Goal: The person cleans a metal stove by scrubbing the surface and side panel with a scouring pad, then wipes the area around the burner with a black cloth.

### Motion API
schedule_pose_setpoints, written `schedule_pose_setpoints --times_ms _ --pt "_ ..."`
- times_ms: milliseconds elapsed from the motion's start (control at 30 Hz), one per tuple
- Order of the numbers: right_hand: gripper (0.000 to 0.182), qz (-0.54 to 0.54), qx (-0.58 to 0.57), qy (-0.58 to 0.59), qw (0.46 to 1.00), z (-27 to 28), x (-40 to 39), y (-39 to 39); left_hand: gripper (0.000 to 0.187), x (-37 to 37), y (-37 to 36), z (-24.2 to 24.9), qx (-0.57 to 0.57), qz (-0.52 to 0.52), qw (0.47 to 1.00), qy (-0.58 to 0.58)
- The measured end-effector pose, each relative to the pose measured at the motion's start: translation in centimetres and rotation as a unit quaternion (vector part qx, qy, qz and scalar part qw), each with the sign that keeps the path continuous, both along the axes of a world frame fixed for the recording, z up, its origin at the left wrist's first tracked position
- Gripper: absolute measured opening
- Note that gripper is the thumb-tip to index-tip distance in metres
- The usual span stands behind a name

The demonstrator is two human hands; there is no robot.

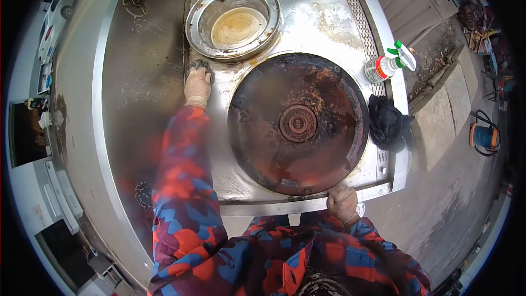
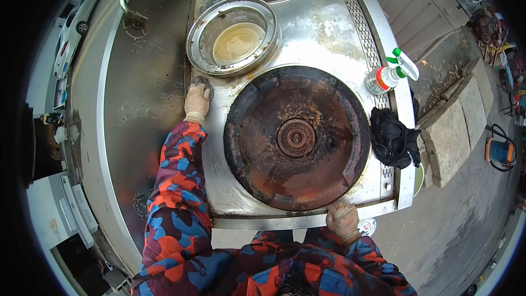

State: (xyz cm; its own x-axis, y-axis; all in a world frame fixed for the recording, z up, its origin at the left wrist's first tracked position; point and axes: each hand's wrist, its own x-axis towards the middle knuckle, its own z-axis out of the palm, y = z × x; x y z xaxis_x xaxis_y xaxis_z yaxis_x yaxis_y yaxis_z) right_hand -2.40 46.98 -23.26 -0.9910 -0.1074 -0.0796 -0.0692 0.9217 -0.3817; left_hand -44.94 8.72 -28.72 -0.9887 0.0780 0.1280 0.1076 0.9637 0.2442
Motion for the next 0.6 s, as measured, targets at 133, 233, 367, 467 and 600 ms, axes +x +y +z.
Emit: schedule_pose_setpoints --times_ms 133,233,367,467,600 --pt "0.014 -0.004 -0.012 -0.005 1.0 1.1 -0.1 -0.4 0.017 -0.5 3.2 0.2 -0.004 0.035 0.999 -0.024" --pt "0.015 -0.013 0.001 -0.018 1.0 0.8 0.3 -0.5 0.028 0.9 6.7 -0.6 0.067 -0.086 0.992 -0.066" --pt "0.015 -0.007 -0.007 -0.036 0.999 0.8 0.0 -0.4 0.036 0.0 4.8 1.4 0.146 -0.176 0.963 -0.142" --pt "0.015 -0.001 -0.007 0.005 1.0 0.4 0.1 -0.4 0.037 0.0 5.6 0.5 0.205 -0.188 0.953 -0.12" --pt "0.015 0.003 0.038 -0.032 0.999 0.2 0.5 -0.5 0.033 0.0 7.2 1.1 0.076 -0.127 0.984 -0.103"
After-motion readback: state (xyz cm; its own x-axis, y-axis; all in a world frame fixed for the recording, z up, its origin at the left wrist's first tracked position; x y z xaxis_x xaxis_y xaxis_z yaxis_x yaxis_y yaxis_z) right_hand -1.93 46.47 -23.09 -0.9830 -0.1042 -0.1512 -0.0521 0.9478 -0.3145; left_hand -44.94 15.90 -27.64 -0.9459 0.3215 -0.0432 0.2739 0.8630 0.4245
